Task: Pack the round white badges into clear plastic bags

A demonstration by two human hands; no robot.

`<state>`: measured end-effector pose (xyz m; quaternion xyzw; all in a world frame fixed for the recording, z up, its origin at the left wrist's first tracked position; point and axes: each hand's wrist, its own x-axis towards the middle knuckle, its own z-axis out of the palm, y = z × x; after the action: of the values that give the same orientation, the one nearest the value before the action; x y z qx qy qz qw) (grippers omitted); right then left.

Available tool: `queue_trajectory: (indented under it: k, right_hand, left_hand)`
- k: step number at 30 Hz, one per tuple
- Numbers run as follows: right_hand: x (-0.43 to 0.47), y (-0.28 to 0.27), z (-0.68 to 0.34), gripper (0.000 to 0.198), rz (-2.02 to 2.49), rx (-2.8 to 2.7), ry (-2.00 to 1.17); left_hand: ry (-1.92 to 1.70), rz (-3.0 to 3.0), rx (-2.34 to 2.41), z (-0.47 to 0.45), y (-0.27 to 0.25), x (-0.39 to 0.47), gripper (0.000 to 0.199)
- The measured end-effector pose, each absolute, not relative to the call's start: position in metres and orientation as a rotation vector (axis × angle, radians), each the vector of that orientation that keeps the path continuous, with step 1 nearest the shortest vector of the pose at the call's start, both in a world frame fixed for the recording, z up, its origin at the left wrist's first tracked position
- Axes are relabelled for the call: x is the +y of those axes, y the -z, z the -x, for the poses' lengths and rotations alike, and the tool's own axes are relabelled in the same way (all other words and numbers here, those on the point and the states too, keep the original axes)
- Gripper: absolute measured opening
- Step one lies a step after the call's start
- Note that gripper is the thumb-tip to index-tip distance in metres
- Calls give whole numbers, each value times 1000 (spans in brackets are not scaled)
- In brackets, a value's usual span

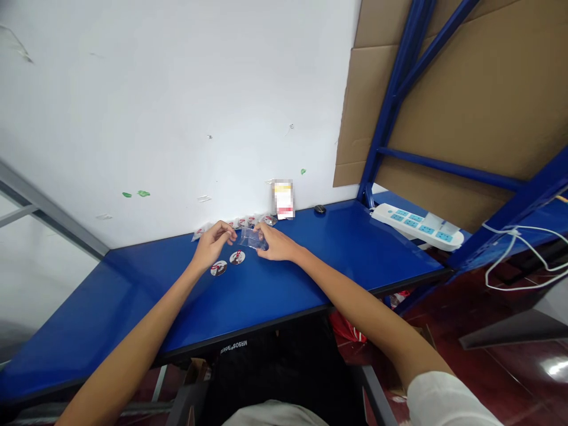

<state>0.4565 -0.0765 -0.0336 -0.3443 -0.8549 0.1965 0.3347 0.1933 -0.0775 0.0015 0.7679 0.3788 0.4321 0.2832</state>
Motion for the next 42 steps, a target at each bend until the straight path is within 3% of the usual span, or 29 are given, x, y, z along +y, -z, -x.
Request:
queue_trajectory:
  k: [6, 12, 23, 31, 42]
  right_hand:
    - [-75, 36, -456, 56, 903, -2219, -562]
    - [-74, 39, -455, 54, 906, -2210, -547]
    - [-76, 33, -455, 56, 900, -2216, -548]
    - [-79, 32, -453, 55, 893, -2243, -478]
    - [-84, 34, -445, 53, 850, -2205, -548]
  left_hand:
    - [-606, -2482, 1144, -169, -1, -67, 19]
    - [-414, -2597, 1032, -173, 4, -67, 19]
    - [-727, -2457, 1040, -172, -4, -70, 22]
    - [-1032, -1772, 1074, -189, 1, -73, 38]
    - [-930, -1528, 1044, -213, -1, -95, 49]
